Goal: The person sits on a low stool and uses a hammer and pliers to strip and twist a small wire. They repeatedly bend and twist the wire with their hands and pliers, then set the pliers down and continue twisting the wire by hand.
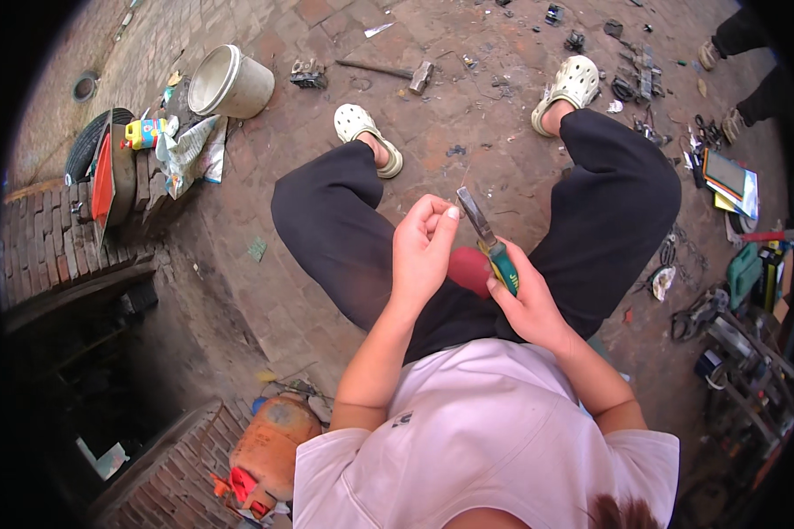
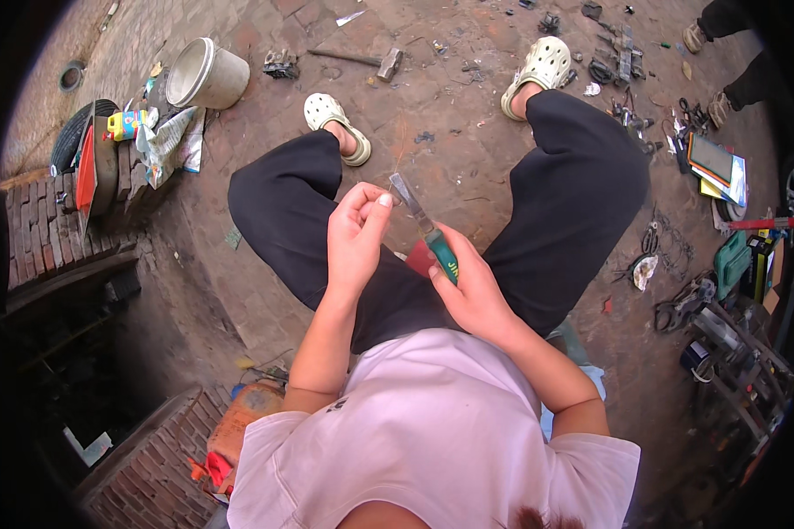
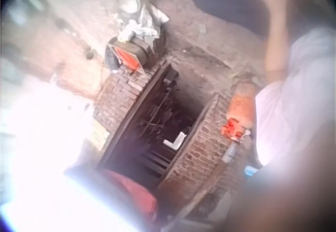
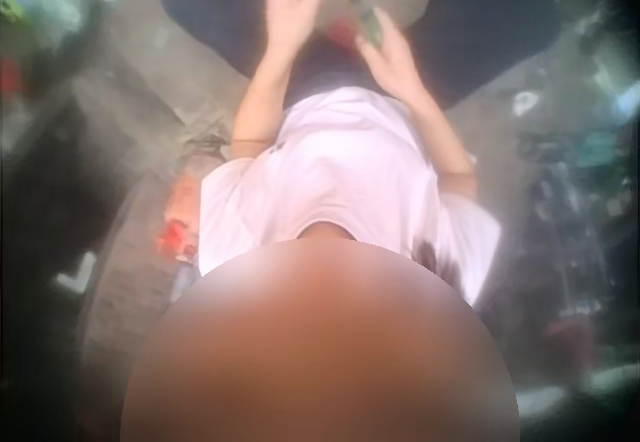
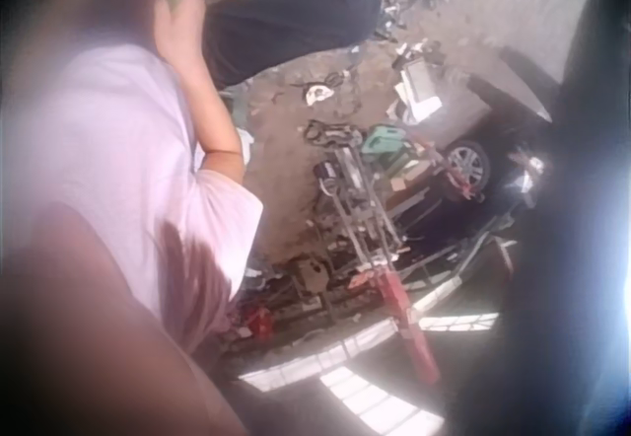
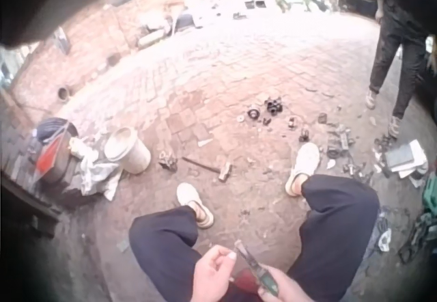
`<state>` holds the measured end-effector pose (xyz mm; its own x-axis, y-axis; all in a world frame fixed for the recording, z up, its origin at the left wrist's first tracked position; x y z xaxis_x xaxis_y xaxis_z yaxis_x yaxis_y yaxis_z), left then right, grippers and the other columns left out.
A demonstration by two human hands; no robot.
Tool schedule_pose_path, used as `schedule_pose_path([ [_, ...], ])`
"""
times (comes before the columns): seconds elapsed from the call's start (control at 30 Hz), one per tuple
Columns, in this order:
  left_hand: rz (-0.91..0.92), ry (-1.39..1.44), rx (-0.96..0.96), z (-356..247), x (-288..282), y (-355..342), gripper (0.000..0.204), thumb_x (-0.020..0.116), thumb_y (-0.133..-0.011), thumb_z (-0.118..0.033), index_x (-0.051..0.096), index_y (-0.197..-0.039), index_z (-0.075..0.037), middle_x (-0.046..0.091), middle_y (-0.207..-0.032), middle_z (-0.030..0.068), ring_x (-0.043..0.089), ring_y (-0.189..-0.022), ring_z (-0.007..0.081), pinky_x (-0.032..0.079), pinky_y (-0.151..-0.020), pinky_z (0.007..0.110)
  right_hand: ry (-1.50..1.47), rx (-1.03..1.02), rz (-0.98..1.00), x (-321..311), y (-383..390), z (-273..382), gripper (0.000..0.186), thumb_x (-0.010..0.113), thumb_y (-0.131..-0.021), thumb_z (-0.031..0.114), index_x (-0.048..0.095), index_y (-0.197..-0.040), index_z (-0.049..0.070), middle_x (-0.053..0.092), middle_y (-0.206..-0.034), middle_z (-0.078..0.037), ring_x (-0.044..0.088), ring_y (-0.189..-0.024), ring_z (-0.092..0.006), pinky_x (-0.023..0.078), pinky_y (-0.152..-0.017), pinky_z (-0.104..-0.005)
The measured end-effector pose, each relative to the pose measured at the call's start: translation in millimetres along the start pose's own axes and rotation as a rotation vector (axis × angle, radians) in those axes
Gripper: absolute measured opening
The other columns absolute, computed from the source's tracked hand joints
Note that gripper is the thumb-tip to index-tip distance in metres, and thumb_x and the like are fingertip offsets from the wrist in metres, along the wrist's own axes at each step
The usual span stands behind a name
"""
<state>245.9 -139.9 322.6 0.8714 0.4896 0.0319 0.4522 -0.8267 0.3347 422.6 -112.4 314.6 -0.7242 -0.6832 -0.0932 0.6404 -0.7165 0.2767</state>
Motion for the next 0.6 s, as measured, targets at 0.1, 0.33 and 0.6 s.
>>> schedule_pose_path([
  [0.1, 0.103, -0.101, 0.026, 0, 4, 4, 0.016, 0.053, -0.101, -0.016, 0.058, -0.091, -0.003, 0.038, -0.062, -0.0099, 0.030, -0.056, -0.0009, 0.022, -0.049, 0.019, -0.066, 0.095, 0.066, 2, 1, -3, 0.033, 0.057, -0.089, 0.006, 0.049, -0.121, 0.000, 0.057, -0.096, -0.011, 0.057, -0.087, -0.0175, 0.047, -0.080, -0.0308],
  [0.33, 0.023, -0.581, 0.277, -10, 2, 9, 0.012, 0.056, -0.098, -0.011, 0.060, -0.091, -0.001, 0.049, -0.063, 0.0063, 0.043, -0.055, 0.0103, 0.039, -0.053, 0.026, -0.152, 0.119, 0.059, 9, 4, -11, 0.028, 0.060, -0.089, 0.007, 0.050, -0.114, 0.002, 0.054, -0.090, -0.007, 0.052, -0.083, -0.0133, 0.045, -0.076, -0.0292],
  [0.6, 0.154, -0.635, 0.310, -13, 0, 21, 0.009, 0.058, -0.095, -0.013, 0.059, -0.094, -0.004, 0.057, -0.070, 0.0159, 0.057, -0.063, 0.0316, 0.045, -0.056, 0.036, -0.592, 0.359, 0.064, 15, 3, -7, 0.034, 0.061, -0.088, 0.005, 0.049, -0.120, 0.005, 0.055, -0.097, 0.000, 0.055, -0.088, -0.0100, 0.046, -0.075, -0.0256],
])
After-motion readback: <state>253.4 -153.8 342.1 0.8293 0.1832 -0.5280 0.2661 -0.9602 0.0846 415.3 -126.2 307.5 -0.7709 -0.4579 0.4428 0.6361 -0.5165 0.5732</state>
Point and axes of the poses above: each hand's wrist, its own y-axis away from the middle knuckle, its own x-axis out of the palm, z = x × y, the point moved 2 cm from there along -y, towards the middle knuckle
